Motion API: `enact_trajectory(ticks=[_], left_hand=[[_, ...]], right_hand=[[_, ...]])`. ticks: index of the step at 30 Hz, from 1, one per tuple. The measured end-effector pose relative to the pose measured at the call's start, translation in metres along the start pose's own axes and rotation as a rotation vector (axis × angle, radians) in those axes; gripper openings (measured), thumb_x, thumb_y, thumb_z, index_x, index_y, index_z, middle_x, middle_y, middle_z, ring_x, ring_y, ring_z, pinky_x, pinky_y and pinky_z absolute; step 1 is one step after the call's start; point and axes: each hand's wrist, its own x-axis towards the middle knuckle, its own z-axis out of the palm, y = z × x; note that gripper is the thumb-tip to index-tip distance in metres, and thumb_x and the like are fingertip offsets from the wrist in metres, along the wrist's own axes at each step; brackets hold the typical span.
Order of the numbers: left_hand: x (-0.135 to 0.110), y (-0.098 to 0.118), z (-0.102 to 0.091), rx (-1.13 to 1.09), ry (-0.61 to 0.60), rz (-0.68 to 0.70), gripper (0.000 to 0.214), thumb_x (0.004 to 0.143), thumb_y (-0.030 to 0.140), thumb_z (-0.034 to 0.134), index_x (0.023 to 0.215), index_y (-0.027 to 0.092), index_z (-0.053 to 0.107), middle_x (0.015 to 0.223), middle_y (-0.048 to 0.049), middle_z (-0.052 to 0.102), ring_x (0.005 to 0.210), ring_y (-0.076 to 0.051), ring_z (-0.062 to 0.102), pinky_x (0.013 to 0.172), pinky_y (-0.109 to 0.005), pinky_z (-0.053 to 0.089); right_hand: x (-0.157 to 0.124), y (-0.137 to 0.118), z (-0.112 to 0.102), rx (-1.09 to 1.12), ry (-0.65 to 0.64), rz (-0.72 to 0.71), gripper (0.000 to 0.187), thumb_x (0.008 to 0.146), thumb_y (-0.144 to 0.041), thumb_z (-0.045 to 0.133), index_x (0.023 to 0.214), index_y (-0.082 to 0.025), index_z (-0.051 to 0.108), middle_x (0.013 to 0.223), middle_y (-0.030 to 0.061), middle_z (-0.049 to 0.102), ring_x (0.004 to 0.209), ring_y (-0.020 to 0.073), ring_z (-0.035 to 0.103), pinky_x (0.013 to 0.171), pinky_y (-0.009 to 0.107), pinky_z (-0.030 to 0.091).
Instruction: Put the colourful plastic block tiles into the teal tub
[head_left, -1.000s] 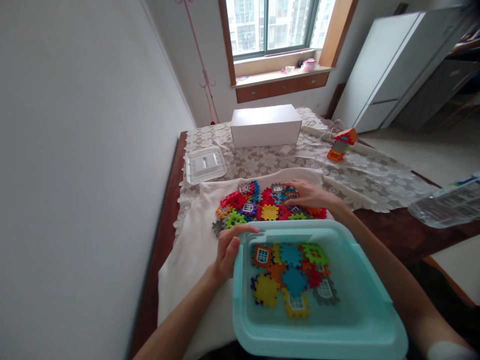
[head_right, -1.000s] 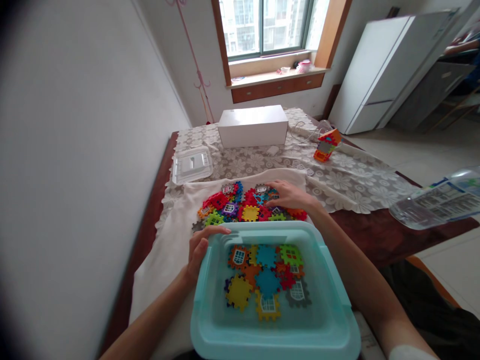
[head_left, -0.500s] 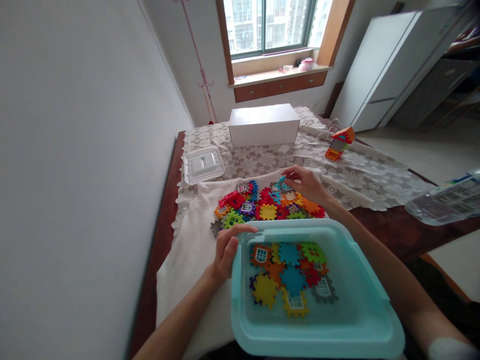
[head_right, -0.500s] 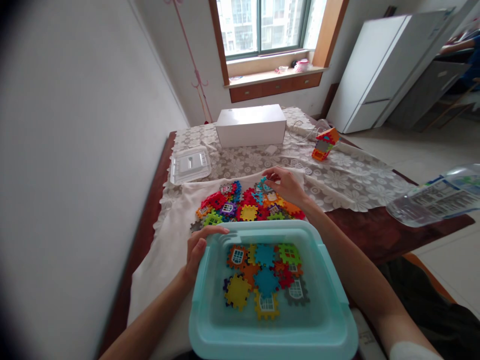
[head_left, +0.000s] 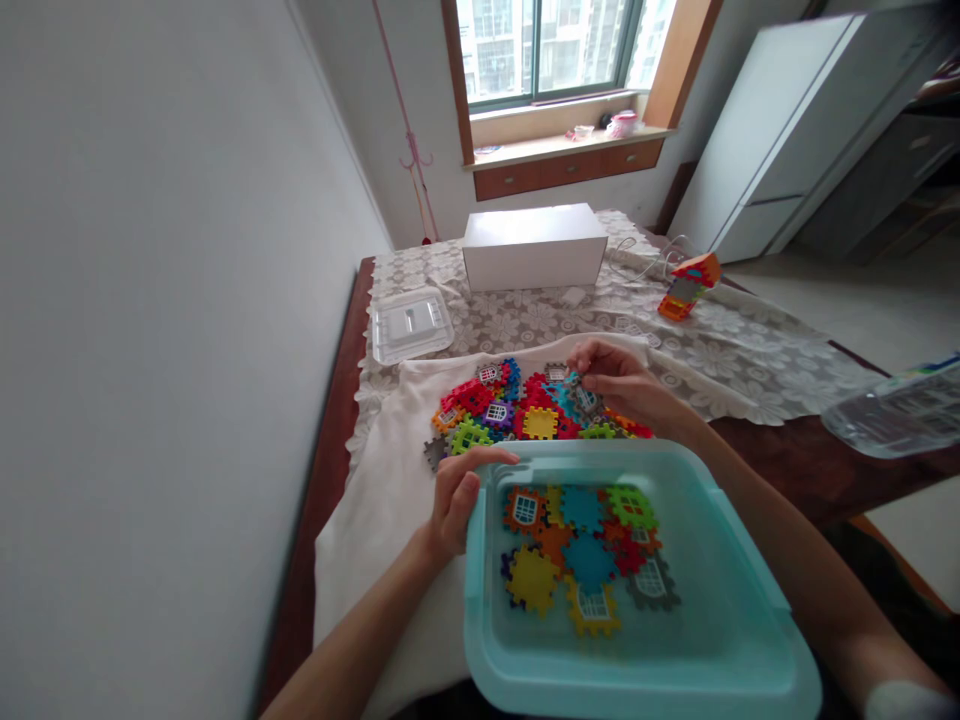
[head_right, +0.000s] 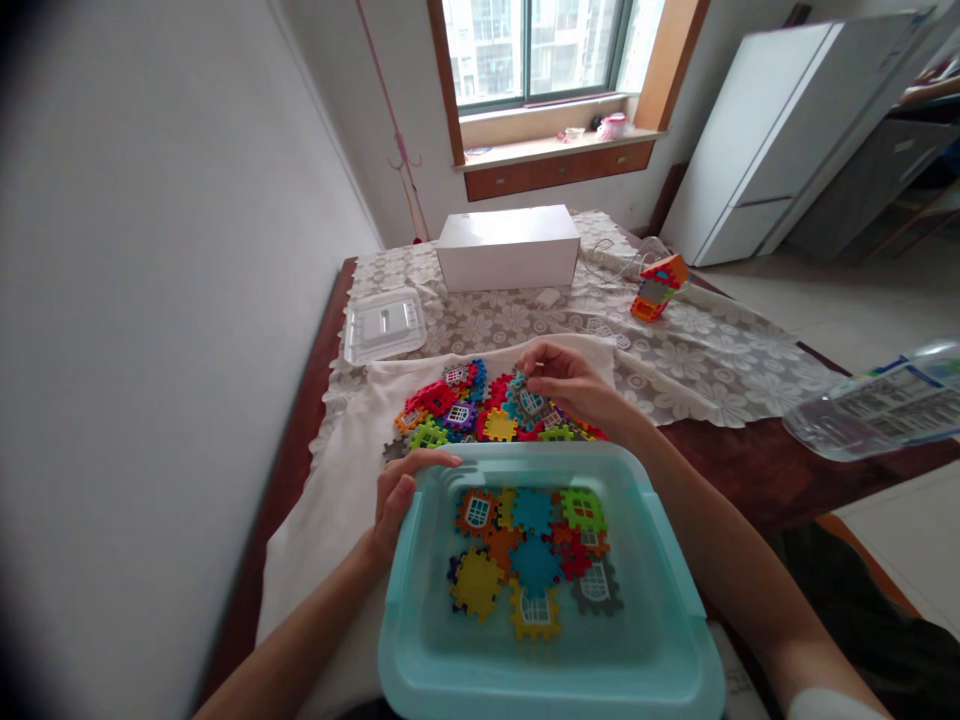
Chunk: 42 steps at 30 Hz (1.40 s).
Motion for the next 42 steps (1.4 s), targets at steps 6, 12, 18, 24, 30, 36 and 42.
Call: enact_trajectory(ticks=[6, 12, 18, 24, 30, 36, 42], left_hand=[[0.002, 0.001, 0.0, -0.026, -0.015, -0.018, 0.054, 0.114, 0.048, 0.038, 0.115, 0.017, 0.082, 0.102, -0.0091, 0.082, 0.08, -0.021, 0.072, 0.078, -0.034, 0.051], [0.002, 0.002, 0.0, 0.004, -0.001, -0.016, 0.054, 0.113, 0.048, 0.038, 0.114, 0.016, 0.082, 0.104, -0.0102, 0.083, 0.084, -0.023, 0.074, 0.08, -0.035, 0.052], [0.003, 0.002, -0.002, 0.027, -0.02, -0.036, 0.054, 0.113, 0.049, 0.038, 0.111, 0.017, 0.082, 0.1, -0.0095, 0.083, 0.08, -0.023, 0.073, 0.074, -0.035, 0.052], [0.001, 0.002, -0.002, 0.048, -0.001, -0.021, 0.051, 0.114, 0.044, 0.038, 0.115, 0.018, 0.081, 0.109, -0.0089, 0.084, 0.093, -0.024, 0.077, 0.086, -0.036, 0.054], [0.002, 0.001, -0.002, 0.014, -0.015, -0.019, 0.05, 0.113, 0.045, 0.039, 0.114, 0.019, 0.082, 0.106, -0.0081, 0.084, 0.086, -0.022, 0.076, 0.081, -0.035, 0.052], [0.002, 0.001, -0.002, -0.018, -0.024, -0.034, 0.051, 0.112, 0.046, 0.039, 0.114, 0.018, 0.081, 0.102, -0.0085, 0.082, 0.083, -0.022, 0.073, 0.077, -0.034, 0.051], [0.004, 0.002, -0.002, -0.02, -0.035, -0.042, 0.052, 0.111, 0.048, 0.04, 0.113, 0.016, 0.081, 0.098, -0.0092, 0.082, 0.074, -0.022, 0.07, 0.07, -0.035, 0.049]], right_hand=[[-0.01, -0.008, 0.003, 0.056, -0.427, 0.057, 0.033, 0.083, -0.03, 0.095, 0.089, -0.022, 0.063, 0.087, 0.0001, 0.061, 0.081, 0.0151, 0.06, 0.07, 0.026, 0.051], [-0.007, -0.014, -0.007, -0.143, -0.552, 0.004, 0.025, 0.096, -0.044, 0.08, 0.097, -0.02, 0.073, 0.098, 0.007, 0.073, 0.094, 0.0211, 0.07, 0.085, 0.034, 0.057], [0.003, 0.003, -0.022, -0.893, -0.072, -0.046, 0.027, 0.099, -0.046, 0.069, 0.111, -0.023, 0.074, 0.111, 0.0099, 0.076, 0.101, 0.0268, 0.07, 0.096, 0.043, 0.056], [0.007, 0.024, -0.043, -1.237, -0.212, 0.114, 0.015, 0.094, -0.035, 0.069, 0.101, -0.023, 0.075, 0.109, 0.011, 0.076, 0.101, 0.0307, 0.072, 0.09, 0.042, 0.056], [0.013, 0.031, -0.054, -1.177, -0.163, 0.158, 0.017, 0.096, -0.035, 0.064, 0.1, -0.021, 0.073, 0.099, 0.0101, 0.077, 0.087, 0.0263, 0.072, 0.08, 0.039, 0.058], [0.017, 0.052, -0.06, -1.271, -0.05, 0.043, 0.066, 0.097, -0.05, 0.064, 0.157, -0.024, 0.053, 0.17, 0.0159, 0.046, 0.155, 0.0358, 0.047, 0.129, 0.055, 0.039], [0.02, 0.067, -0.064, -1.328, -0.075, 0.1, 0.053, 0.102, -0.049, 0.059, 0.148, -0.024, 0.063, 0.152, 0.0174, 0.065, 0.15, 0.0397, 0.052, 0.128, 0.068, 0.031]])
